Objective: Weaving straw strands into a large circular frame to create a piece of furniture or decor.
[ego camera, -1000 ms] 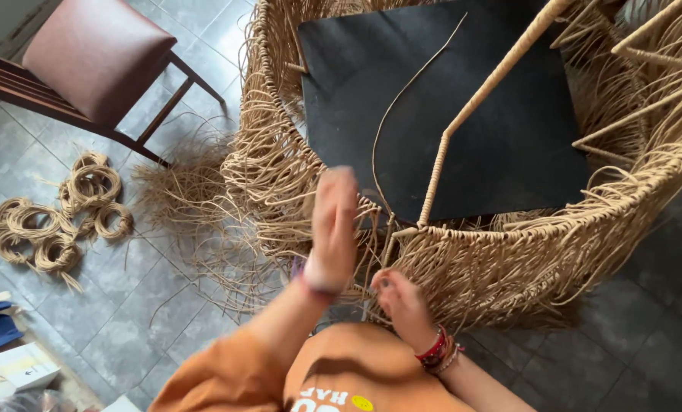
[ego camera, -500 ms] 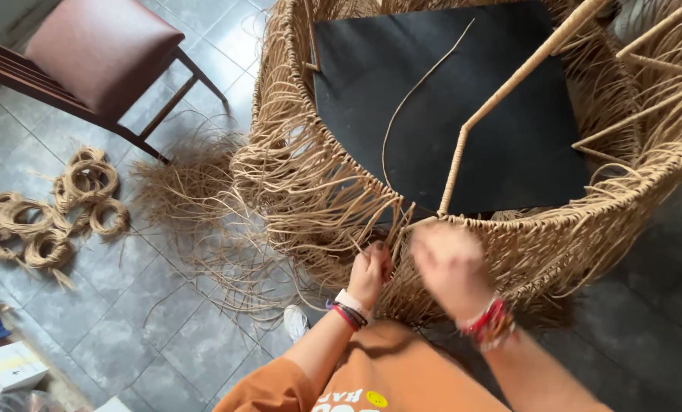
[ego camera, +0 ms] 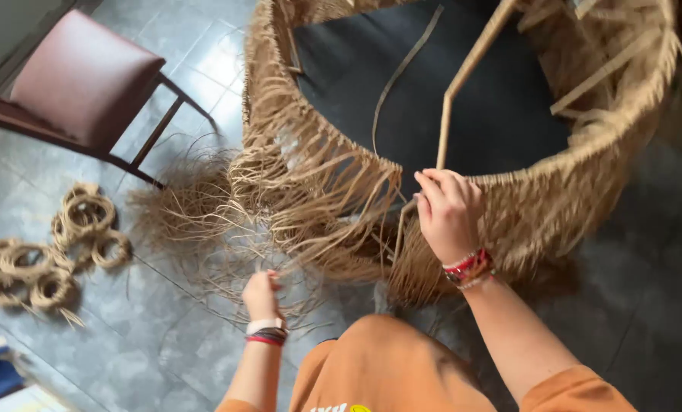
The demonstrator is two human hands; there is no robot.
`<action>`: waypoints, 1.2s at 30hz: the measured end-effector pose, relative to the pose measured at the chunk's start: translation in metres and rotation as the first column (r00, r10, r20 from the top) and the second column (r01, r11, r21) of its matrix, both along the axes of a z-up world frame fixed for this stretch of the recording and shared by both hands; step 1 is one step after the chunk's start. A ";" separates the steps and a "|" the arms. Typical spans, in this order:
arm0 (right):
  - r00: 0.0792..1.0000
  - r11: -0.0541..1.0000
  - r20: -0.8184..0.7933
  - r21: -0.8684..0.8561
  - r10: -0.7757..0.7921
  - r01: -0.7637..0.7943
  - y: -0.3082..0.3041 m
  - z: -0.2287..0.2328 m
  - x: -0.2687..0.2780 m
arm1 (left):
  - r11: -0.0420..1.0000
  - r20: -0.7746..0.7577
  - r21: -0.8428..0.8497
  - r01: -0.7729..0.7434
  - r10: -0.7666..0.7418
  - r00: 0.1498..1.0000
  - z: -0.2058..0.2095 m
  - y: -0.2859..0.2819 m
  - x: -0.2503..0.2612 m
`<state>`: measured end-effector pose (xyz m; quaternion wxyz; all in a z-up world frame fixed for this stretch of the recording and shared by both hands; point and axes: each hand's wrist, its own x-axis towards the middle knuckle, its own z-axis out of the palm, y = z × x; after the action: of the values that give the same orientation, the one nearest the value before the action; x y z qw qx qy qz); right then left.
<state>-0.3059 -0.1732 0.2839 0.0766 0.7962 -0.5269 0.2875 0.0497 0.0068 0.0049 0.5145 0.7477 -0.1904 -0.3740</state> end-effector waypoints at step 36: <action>0.150 0.305 0.275 0.698 -0.950 0.648 0.712 -0.387 -0.004 | -0.185 -0.508 -0.262 0.947 -0.808 -0.298 -0.136 0.396 -0.357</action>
<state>-0.3096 0.5392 -0.1035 -0.1422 0.2051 -0.9091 0.3336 -0.3069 0.4028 -0.1314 -0.0308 0.2528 -0.4904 -0.8335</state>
